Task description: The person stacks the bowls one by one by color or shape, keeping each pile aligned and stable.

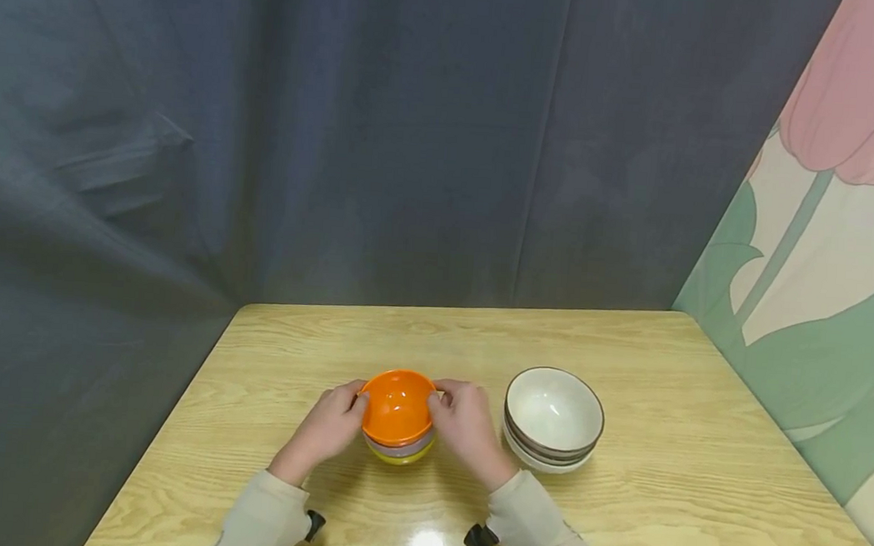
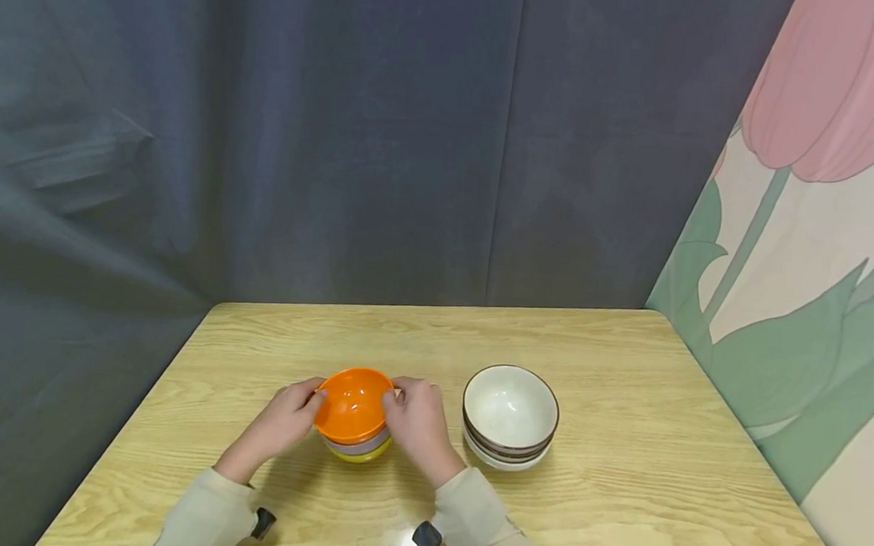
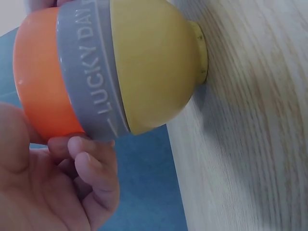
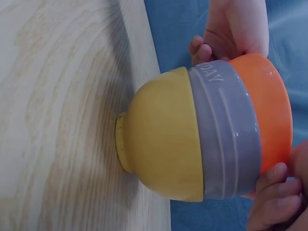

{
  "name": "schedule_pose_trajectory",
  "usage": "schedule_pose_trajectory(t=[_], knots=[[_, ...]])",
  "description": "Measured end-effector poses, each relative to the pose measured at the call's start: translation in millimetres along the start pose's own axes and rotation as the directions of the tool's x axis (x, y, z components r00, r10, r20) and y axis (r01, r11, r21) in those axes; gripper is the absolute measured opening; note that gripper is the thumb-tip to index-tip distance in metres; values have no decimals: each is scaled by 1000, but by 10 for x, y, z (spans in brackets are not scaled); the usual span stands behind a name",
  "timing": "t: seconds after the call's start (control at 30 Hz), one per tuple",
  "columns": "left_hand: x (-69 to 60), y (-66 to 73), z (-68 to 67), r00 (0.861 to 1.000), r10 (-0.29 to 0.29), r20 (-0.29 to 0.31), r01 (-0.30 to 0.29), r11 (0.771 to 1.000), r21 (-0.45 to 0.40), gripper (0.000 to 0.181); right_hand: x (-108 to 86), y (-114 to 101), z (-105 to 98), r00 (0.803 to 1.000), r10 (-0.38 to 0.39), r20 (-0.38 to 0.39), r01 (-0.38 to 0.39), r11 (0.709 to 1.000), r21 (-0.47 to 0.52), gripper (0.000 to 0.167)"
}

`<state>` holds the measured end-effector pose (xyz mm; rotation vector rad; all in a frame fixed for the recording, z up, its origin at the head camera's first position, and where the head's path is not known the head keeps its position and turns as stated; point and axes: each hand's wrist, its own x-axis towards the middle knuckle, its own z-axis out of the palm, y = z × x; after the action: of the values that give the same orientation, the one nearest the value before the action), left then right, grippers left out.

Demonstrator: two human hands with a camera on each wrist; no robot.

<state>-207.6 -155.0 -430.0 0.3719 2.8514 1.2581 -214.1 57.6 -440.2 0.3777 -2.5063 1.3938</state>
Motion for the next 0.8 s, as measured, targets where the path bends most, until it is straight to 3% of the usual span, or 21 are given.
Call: schedule_pose_trajectory(t=[0.17, 0.8], knots=[[11, 2, 18, 1000, 4, -10, -4, 1000, 20, 29, -14, 0, 23, 999, -46, -6, 45, 997, -67, 22], [7, -37, 103, 999, -37, -28, 39, 995, 96, 28, -66, -22, 55, 999, -33, -30, 24, 969, -246, 25]])
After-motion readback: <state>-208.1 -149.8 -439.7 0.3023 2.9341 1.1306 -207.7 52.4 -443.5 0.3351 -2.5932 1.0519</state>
